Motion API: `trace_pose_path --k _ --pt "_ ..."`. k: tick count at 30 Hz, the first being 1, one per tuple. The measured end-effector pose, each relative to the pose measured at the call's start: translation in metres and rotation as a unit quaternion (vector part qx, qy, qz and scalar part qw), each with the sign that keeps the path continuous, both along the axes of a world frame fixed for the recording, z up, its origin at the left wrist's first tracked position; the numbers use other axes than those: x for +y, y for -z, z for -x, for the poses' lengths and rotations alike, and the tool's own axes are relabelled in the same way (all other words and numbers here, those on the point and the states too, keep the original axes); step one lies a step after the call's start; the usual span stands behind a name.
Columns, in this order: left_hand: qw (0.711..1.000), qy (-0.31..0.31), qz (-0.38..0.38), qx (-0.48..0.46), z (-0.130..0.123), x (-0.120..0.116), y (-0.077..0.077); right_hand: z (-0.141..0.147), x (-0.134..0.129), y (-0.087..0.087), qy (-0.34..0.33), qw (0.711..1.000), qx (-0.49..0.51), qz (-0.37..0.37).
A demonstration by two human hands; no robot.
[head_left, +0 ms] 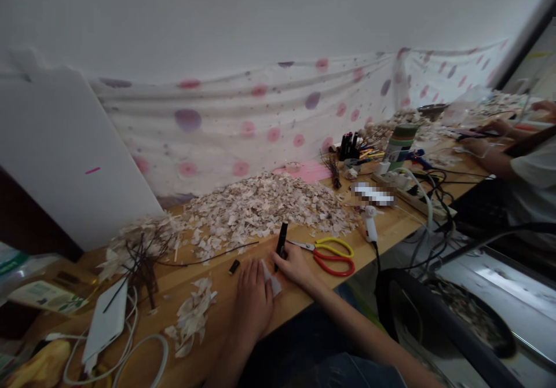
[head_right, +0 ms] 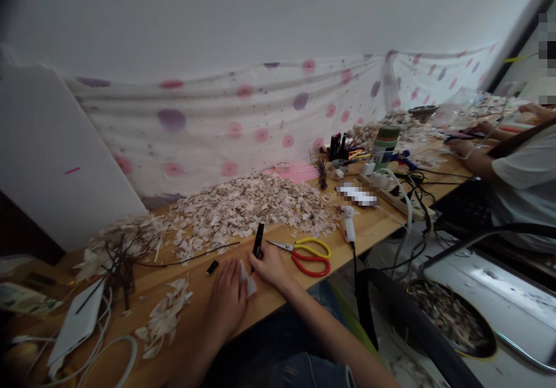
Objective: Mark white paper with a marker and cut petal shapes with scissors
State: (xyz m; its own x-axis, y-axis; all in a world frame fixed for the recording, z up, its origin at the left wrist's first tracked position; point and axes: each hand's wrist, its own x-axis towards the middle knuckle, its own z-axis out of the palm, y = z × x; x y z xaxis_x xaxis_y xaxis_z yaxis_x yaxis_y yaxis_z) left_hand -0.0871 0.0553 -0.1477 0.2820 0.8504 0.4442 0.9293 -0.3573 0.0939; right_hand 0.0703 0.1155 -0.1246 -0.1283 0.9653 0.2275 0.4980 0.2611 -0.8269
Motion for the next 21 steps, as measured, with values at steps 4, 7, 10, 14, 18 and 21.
trace_pose_path --k 4,7,10,14,18,21 --pt "1.000 -0.002 -0.003 0.002 0.0000 -0.0008 -0.0009 0.0002 0.0003 0.0003 0.002 1.000 0.002 -0.005" --pt "1.000 -0.001 -0.005 0.008 0.0002 -0.0017 -0.0022 0.0001 -0.0002 -0.0007 0.002 1.000 0.003 -0.011" --pt "1.000 -0.002 -0.008 0.013 0.0005 -0.0015 -0.0016 -0.0001 -0.0007 -0.0020 0.001 1.000 0.002 -0.013" --pt "1.000 -0.001 -0.009 0.006 0.0009 -0.0005 0.0011 -0.0003 -0.0013 -0.0027 -0.002 1.000 0.001 -0.011" --pt "1.000 -0.002 -0.014 0.012 0.0007 -0.0006 0.0012 -0.0003 -0.0016 -0.0020 -0.002 1.000 0.004 -0.009" --pt "1.000 0.000 -0.019 0.010 0.0005 -0.0010 0.0004 -0.0001 -0.0012 -0.0009 0.001 1.000 0.008 -0.012"
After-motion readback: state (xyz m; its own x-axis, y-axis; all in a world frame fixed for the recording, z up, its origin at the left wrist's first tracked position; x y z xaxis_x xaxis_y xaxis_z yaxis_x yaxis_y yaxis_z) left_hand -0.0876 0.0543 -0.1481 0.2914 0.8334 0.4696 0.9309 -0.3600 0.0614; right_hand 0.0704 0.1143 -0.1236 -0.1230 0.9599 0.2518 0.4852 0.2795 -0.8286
